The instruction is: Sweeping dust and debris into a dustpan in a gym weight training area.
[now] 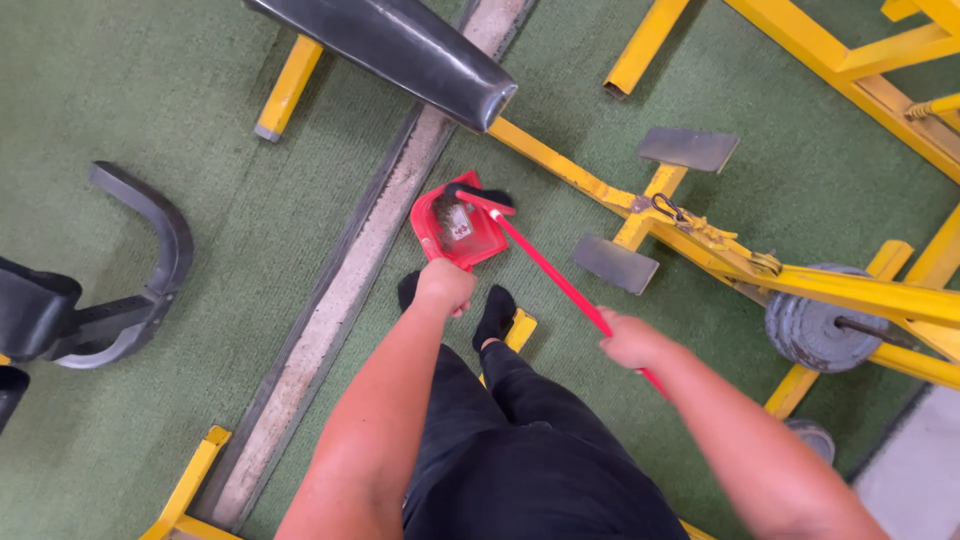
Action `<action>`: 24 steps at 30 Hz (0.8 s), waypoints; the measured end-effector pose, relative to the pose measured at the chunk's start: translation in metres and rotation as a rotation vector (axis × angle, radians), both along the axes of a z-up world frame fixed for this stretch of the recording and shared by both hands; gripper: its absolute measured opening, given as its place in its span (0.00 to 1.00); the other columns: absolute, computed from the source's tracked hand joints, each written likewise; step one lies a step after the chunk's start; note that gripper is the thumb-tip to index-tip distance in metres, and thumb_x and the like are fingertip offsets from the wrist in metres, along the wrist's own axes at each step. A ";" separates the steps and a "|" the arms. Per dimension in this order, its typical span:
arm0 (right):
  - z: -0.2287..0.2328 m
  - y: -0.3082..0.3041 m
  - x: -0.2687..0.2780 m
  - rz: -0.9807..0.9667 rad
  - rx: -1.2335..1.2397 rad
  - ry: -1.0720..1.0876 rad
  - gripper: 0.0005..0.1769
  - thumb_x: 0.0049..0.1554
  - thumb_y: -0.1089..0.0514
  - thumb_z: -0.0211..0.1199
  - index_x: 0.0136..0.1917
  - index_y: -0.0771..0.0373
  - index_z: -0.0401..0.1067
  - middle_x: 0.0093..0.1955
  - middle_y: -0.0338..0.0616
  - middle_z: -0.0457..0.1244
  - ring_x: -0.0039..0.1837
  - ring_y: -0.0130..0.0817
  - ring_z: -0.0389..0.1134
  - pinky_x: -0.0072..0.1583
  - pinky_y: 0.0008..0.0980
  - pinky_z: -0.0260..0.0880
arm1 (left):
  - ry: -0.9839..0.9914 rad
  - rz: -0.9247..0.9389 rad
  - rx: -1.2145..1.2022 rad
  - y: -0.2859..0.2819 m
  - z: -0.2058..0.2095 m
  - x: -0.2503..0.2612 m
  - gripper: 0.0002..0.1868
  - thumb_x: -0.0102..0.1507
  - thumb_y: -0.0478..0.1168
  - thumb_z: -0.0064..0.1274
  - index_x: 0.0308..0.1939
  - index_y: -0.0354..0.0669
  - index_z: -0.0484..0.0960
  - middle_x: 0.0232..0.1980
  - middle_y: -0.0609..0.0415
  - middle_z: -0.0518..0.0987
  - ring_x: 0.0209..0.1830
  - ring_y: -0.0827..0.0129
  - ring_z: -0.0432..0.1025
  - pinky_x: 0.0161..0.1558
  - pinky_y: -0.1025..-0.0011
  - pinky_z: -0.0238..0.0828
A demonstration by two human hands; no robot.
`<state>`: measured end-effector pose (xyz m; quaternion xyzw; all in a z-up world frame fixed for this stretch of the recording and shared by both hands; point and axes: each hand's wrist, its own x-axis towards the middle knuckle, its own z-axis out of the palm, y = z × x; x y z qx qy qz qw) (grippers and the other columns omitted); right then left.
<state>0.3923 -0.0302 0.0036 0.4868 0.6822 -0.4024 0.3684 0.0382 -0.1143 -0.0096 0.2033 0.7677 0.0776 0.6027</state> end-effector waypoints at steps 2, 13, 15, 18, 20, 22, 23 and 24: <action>0.067 0.004 -0.006 -0.082 -0.049 -0.032 0.46 0.58 0.54 0.61 0.83 0.49 0.43 0.64 0.60 0.64 0.54 0.51 0.69 0.52 0.44 0.73 | -0.009 0.061 -0.012 -0.003 0.005 0.001 0.14 0.63 0.38 0.50 0.27 0.32 0.82 0.21 0.47 0.79 0.15 0.64 0.73 0.21 0.66 0.71; 0.004 -0.014 0.005 -0.456 -0.029 -0.092 0.42 0.58 0.56 0.58 0.83 0.52 0.49 0.39 0.61 0.67 0.32 0.49 0.67 0.35 0.49 0.66 | 0.010 0.029 -0.002 -0.003 0.008 0.001 0.17 0.64 0.42 0.51 0.27 0.31 0.82 0.21 0.47 0.80 0.15 0.64 0.74 0.21 0.66 0.72; -0.070 -0.057 0.005 -0.258 0.108 -0.051 0.44 0.53 0.63 0.57 0.80 0.62 0.47 0.47 0.61 0.68 0.39 0.46 0.71 0.40 0.41 0.69 | 0.004 0.085 -0.008 -0.001 0.013 0.002 0.15 0.64 0.41 0.51 0.28 0.32 0.82 0.21 0.47 0.80 0.14 0.63 0.74 0.21 0.65 0.72; -0.195 -0.109 0.073 -0.112 0.300 0.274 0.49 0.48 0.62 0.62 0.80 0.65 0.47 0.52 0.68 0.67 0.43 0.51 0.72 0.46 0.44 0.71 | 0.010 0.076 -0.010 -0.003 0.008 0.000 0.13 0.63 0.39 0.50 0.30 0.33 0.83 0.21 0.48 0.81 0.15 0.64 0.74 0.22 0.66 0.73; -0.051 -0.079 0.016 -0.289 0.156 0.138 0.46 0.53 0.58 0.61 0.81 0.58 0.48 0.53 0.63 0.68 0.38 0.48 0.71 0.41 0.44 0.71 | -0.001 0.072 0.000 -0.008 0.012 -0.003 0.12 0.63 0.40 0.50 0.31 0.35 0.83 0.21 0.48 0.80 0.15 0.64 0.74 0.21 0.66 0.72; 0.042 -0.051 -0.009 -0.459 0.019 0.005 0.43 0.57 0.55 0.60 0.82 0.51 0.48 0.53 0.58 0.70 0.32 0.45 0.70 0.36 0.44 0.71 | -0.013 0.069 0.021 -0.006 0.017 -0.006 0.11 0.63 0.40 0.50 0.33 0.36 0.82 0.21 0.47 0.79 0.14 0.64 0.73 0.21 0.65 0.72; 0.051 -0.041 0.002 -0.494 0.018 -0.025 0.43 0.57 0.55 0.60 0.82 0.49 0.49 0.51 0.57 0.70 0.31 0.45 0.68 0.35 0.45 0.69 | -0.014 0.101 0.009 -0.006 0.022 -0.007 0.10 0.63 0.40 0.51 0.34 0.37 0.82 0.21 0.48 0.79 0.15 0.64 0.73 0.21 0.65 0.72; 0.060 -0.032 0.012 -0.529 0.016 -0.056 0.43 0.57 0.55 0.60 0.82 0.48 0.49 0.49 0.56 0.70 0.29 0.46 0.66 0.33 0.45 0.67 | -0.016 0.133 -0.002 -0.007 0.027 -0.008 0.09 0.63 0.40 0.52 0.35 0.38 0.81 0.21 0.48 0.79 0.15 0.64 0.73 0.21 0.64 0.72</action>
